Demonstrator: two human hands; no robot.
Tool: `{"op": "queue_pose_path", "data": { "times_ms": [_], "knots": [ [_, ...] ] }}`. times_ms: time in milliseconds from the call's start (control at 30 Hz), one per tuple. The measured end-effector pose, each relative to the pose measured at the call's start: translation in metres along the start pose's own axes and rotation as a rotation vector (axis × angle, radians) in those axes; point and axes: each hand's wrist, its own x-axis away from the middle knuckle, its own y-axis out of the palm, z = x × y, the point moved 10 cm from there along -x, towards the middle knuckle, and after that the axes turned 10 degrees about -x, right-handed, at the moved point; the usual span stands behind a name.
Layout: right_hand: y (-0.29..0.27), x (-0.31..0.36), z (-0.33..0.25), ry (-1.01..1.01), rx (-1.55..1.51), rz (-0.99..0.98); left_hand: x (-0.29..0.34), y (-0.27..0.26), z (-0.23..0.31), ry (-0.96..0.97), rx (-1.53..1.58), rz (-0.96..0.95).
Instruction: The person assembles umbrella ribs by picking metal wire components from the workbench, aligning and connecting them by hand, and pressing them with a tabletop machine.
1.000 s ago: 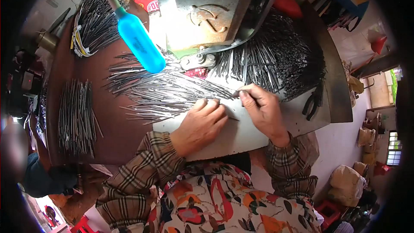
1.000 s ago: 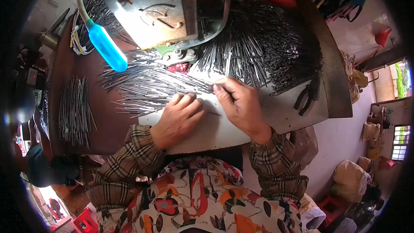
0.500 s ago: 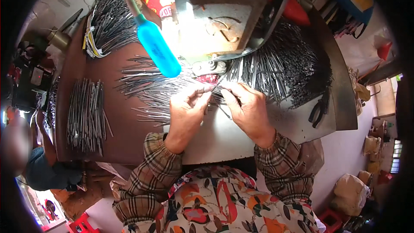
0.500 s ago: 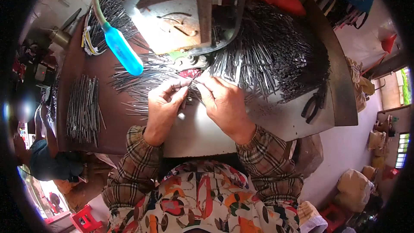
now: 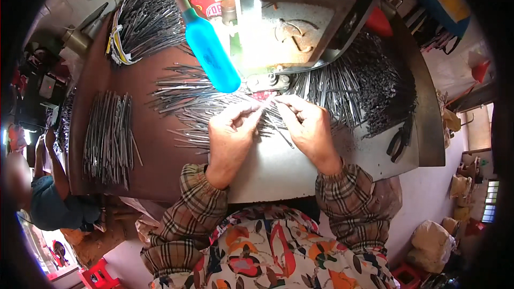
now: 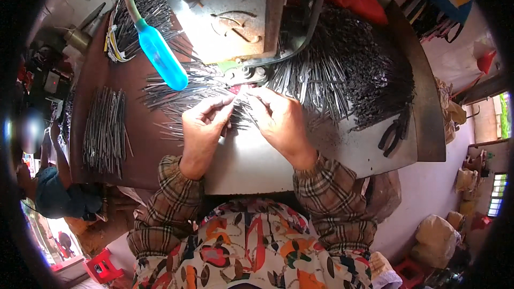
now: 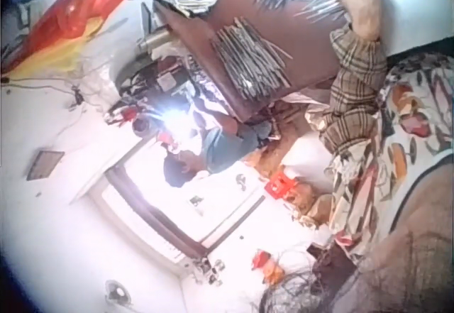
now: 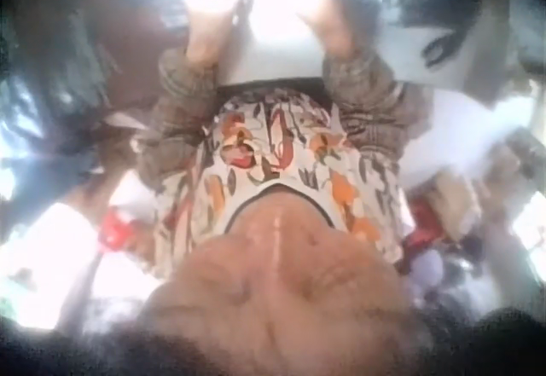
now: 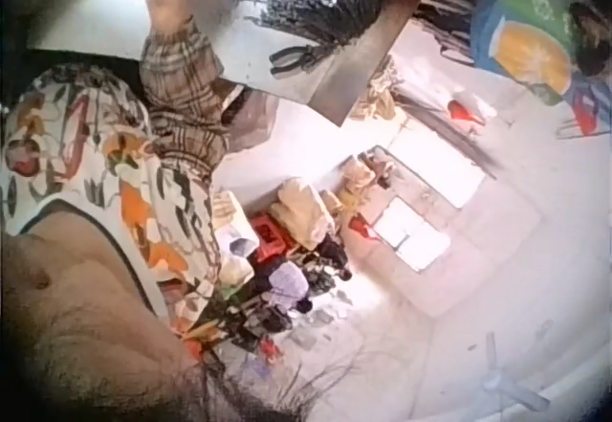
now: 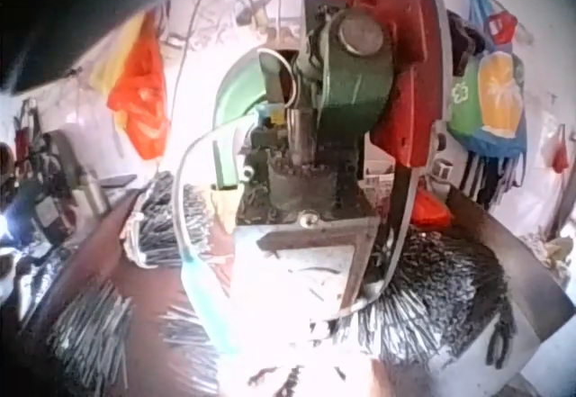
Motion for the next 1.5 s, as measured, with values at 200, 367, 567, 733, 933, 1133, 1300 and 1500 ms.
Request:
{"op": "queue_pose_path", "data": {
  "times_ms": [200, 367, 567, 733, 933, 1133, 1300, 1500],
  "knots": [
    [0.005, -0.02, 0.024, 0.06, -0.267, -0.073, -0.013, -0.001, 0.023, 0.17, -0.157, -0.03],
    [0.006, -0.038, 0.034, 0.084, -0.29, -0.085, -0.036, -0.002, 0.021, 0.215, -0.305, -0.025],
    [0.0, -0.041, 0.037, 0.132, -0.358, -0.061, -0.02, 0.005, 0.058, 0.786, -0.627, 0.214],
    [0.003, -0.037, 0.021, 0.208, -0.423, -0.143, -0.009, 0.009, 0.065, 0.911, -0.803, 0.196],
    [-0.003, -0.031, 0.015, 0.189, -0.519, -0.179, -0.019, 0.014, 0.073, 0.8, -0.822, 0.084],
    [-0.004, -0.034, 0.014, 0.159, -0.476, -0.213, -0.026, 0.018, 0.071, 0.772, -0.904, -0.009],
    [-0.007, -0.035, 0.021, 0.181, -0.436, -0.234, -0.036, 0.007, 0.057, 0.597, -0.687, 0.052],
    [-0.005, -0.003, 0.011, 0.278, -0.534, -0.288, -0.017, 0.028, 0.024, -0.035, 0.202, -0.409]
  ]
}}
